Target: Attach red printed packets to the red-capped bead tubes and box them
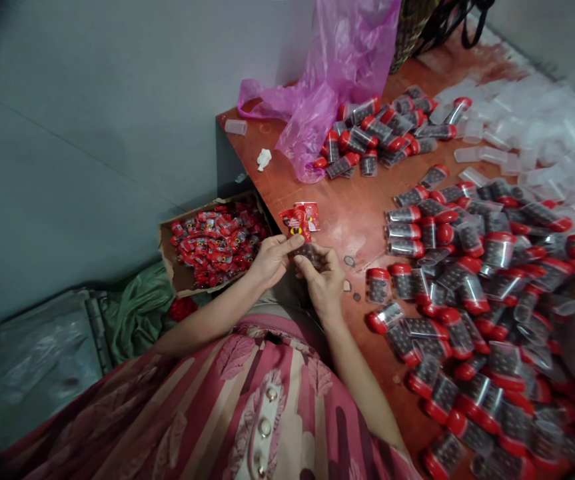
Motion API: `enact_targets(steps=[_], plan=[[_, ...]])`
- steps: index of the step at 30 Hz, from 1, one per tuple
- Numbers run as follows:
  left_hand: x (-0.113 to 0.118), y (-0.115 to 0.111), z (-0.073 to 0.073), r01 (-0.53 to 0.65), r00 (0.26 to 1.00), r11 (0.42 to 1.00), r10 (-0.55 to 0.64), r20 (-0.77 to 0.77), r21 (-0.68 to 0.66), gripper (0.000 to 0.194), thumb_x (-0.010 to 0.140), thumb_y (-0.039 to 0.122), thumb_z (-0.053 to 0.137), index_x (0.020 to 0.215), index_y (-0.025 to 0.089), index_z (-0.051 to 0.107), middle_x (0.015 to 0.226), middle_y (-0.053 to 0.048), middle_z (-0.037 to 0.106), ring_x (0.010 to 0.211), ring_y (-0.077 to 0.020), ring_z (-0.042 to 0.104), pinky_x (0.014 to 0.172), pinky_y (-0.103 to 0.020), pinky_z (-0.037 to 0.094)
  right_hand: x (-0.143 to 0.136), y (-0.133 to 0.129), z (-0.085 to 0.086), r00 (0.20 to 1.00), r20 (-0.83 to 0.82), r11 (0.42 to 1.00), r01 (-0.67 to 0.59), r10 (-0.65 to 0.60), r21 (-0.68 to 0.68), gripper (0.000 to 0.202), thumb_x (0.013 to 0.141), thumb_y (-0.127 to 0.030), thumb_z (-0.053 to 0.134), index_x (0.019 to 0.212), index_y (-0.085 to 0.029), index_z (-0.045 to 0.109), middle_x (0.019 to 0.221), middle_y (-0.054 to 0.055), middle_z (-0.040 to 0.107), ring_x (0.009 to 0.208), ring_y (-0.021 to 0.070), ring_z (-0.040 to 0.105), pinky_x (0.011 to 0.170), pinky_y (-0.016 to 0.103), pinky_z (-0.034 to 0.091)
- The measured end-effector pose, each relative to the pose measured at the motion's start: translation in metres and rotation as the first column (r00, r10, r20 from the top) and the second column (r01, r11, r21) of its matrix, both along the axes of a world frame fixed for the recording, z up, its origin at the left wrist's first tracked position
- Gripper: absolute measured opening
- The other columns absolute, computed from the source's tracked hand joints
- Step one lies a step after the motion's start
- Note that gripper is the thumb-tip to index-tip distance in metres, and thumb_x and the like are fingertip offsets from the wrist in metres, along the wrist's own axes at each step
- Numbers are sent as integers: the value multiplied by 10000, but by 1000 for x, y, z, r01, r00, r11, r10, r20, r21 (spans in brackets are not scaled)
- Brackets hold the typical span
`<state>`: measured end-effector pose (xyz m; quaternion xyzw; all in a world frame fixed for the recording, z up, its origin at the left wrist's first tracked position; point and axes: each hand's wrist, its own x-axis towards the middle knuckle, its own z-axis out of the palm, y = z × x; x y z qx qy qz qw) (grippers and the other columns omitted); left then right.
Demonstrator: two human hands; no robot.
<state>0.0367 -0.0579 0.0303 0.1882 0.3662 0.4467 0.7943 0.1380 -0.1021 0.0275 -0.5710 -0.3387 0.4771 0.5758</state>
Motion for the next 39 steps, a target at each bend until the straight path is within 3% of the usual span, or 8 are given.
enact_targets(steps=[5, 10, 18, 24, 27, 31, 35, 39], plan=[[-2, -7, 2, -5, 1000, 1000, 6, -11, 14, 374, 602, 400, 796, 704, 90, 614, 570, 2, 558, 441, -75, 484, 402, -216, 386, 0, 0, -4, 979, -205, 999, -2, -5, -35, 311, 661, -253, 777, 880, -183, 569, 630, -61, 642, 469, 91, 609, 458, 200, 511], [-3, -5, 5, -118, 992, 993, 117, 37, 2, 369, 596, 389, 803, 733, 88, 639, 678, -35, 624, 579, -100, 575, 533, -228, 474, -1, 0, -4, 981, -190, 998, 39, -48, -50, 293, 663, -256, 779, 853, -183, 569, 670, -53, 658, 489, 87, 620, 483, 203, 524], [3, -18, -2, -129, 980, 989, 139, -141, 75, 341, 627, 407, 772, 701, 98, 648, 600, 8, 560, 501, -61, 482, 452, -192, 393, -6, -3, -8, 982, -139, 992, 127, -127, -7, 291, 666, -272, 778, 848, -180, 569, 694, -58, 649, 460, 72, 589, 462, 205, 510], [-2, -16, 1, -137, 990, 990, 136, -40, -21, 419, 586, 470, 785, 689, 108, 599, 626, -7, 574, 478, -78, 486, 425, -213, 369, -10, -7, 0, 998, -56, 999, 16, -18, -36, 274, 644, -268, 782, 810, -178, 584, 670, -50, 644, 469, 86, 584, 455, 216, 504], [4, -21, -3, -175, 984, 984, 174, -39, -35, 418, 588, 461, 787, 672, 110, 577, 588, 19, 527, 446, -49, 419, 409, -192, 313, -15, -8, -3, 996, -55, 997, 68, -69, -26, 263, 647, -266, 776, 808, -178, 588, 695, -46, 649, 477, 79, 574, 460, 213, 498], [10, -30, -7, -227, 973, 974, 227, -47, -6, 400, 621, 438, 777, 631, 105, 556, 570, 33, 473, 484, -32, 403, 439, -162, 306, -16, -5, -11, 980, -159, 992, 119, -122, -32, 275, 642, -271, 780, 829, -179, 600, 712, -44, 652, 503, 72, 582, 492, 206, 504], [2, -29, -5, -149, 986, 989, 150, 73, -12, 397, 665, 473, 741, 717, 111, 585, 650, 4, 546, 511, -52, 447, 485, -190, 387, -10, -2, -9, 934, -353, 997, 29, -54, -75, 256, 630, -265, 782, 786, -183, 597, 629, -53, 634, 452, 63, 560, 447, 181, 486], [-7, -21, -4, -128, 985, 992, 129, 116, -19, 403, 698, 495, 709, 823, 127, 605, 749, -36, 620, 601, -98, 544, 560, -226, 438, -6, -4, -1, 900, -436, 988, -55, -15, -148, 226, 623, -266, 773, 738, -170, 604, 599, -39, 628, 433, 56, 552, 372, 133, 434]])
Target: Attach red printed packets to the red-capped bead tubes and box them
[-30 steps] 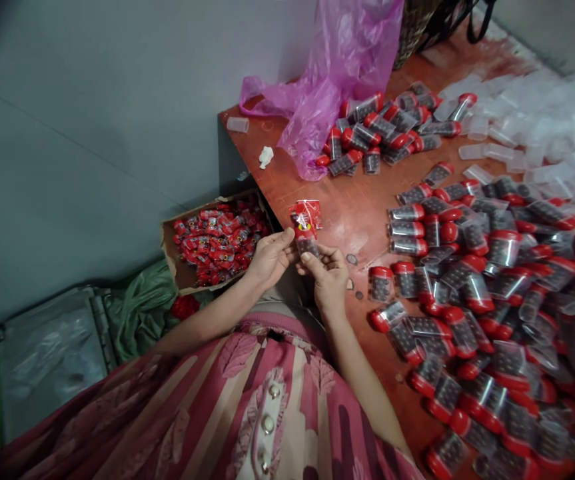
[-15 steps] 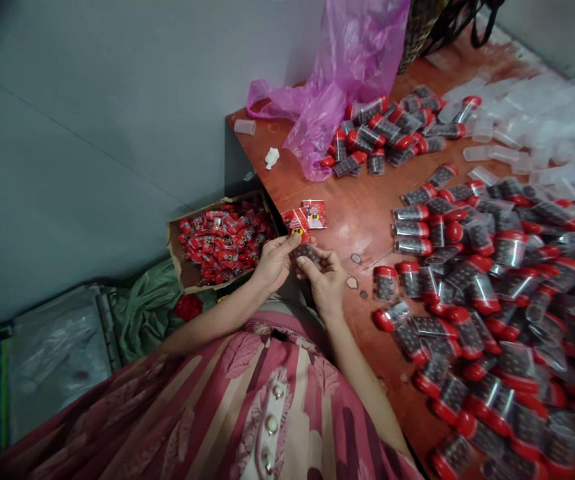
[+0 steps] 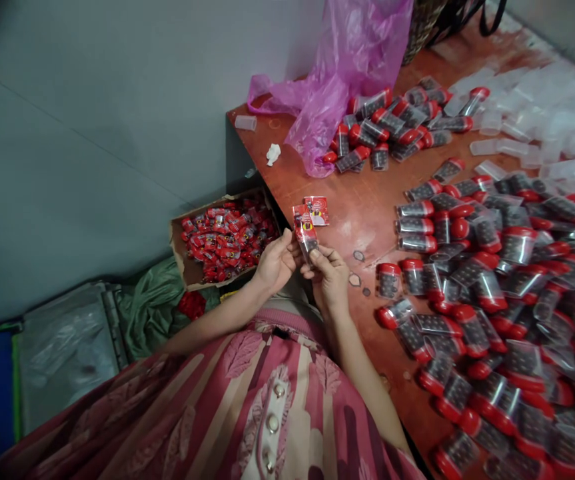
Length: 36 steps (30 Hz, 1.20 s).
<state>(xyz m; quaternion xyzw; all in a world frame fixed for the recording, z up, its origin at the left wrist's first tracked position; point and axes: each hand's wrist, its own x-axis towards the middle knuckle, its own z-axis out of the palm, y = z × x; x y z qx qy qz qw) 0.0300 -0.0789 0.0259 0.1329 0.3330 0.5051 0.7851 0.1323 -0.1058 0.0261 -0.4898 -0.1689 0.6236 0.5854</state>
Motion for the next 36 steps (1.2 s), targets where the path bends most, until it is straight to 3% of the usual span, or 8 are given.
enact_targets(steps=[5, 8, 12, 14, 17, 25, 32, 36], plan=[[0, 6, 0, -8, 998, 1000, 8, -55, 8, 376, 657, 332, 767, 969, 163, 641, 825, -13, 647, 627, -89, 558, 607, -229, 449, 0, -2, 2, 993, -112, 998, -46, 41, -41, 211, 641, -268, 754, 791, -170, 644, 687, -19, 665, 484, 54, 583, 398, 113, 481], [0, 5, 1, -60, 970, 989, 89, -228, 133, 331, 678, 317, 746, 969, 178, 673, 883, -20, 664, 686, -96, 582, 673, -236, 466, 5, -1, -1, 965, -247, 991, -112, 90, -76, 196, 685, -296, 737, 811, -176, 648, 682, -18, 665, 475, 45, 569, 399, 97, 492], [-5, -1, 7, 47, 738, 891, 274, -617, 452, 162, 741, 288, 690, 878, 209, 725, 901, -43, 683, 803, -138, 613, 792, -258, 469, 13, 2, -10, 910, -391, 981, -180, 136, -77, 171, 729, -305, 716, 805, -171, 640, 648, -31, 650, 437, 21, 523, 376, 64, 464], [-8, -2, 9, 151, 627, 823, 349, -696, 548, 134, 780, 269, 647, 865, 219, 738, 909, -56, 687, 849, -156, 614, 845, -277, 460, 13, 2, -13, 915, -383, 985, -159, 123, -66, 157, 732, -285, 716, 813, -173, 641, 642, -37, 646, 445, 22, 532, 390, 65, 472], [-12, -2, 11, 226, 564, 770, 396, -725, 597, 160, 811, 248, 600, 883, 225, 742, 904, -65, 691, 872, -168, 615, 875, -292, 454, 8, 0, -12, 938, -338, 990, -113, 79, -82, 134, 723, -261, 714, 805, -178, 649, 643, -35, 644, 455, 33, 547, 407, 80, 489], [-23, 2, 6, 346, 536, 749, 336, -774, 565, 106, 768, 240, 635, 785, 221, 739, 837, -69, 681, 807, -167, 608, 836, -280, 456, 4, -8, -7, 954, -288, 993, -105, 85, -55, 196, 666, -261, 741, 819, -175, 656, 658, -18, 644, 485, 50, 569, 428, 94, 508], [-19, -8, 8, 152, 591, 824, 366, -719, 545, 139, 763, 284, 659, 857, 230, 748, 901, -57, 699, 827, -165, 623, 829, -279, 468, -4, -8, -6, 978, -211, 998, -10, -4, -64, 191, 660, -281, 753, 773, -182, 636, 682, -26, 653, 486, 47, 572, 417, 107, 504], [-15, -9, 10, 72, 657, 896, 288, -696, 439, 172, 744, 322, 683, 855, 204, 743, 862, -40, 696, 759, -143, 607, 733, -246, 471, -11, -11, -4, 991, -102, 996, 83, -86, -33, 262, 643, -288, 784, 826, -185, 627, 714, -36, 668, 514, 55, 614, 445, 120, 509]])
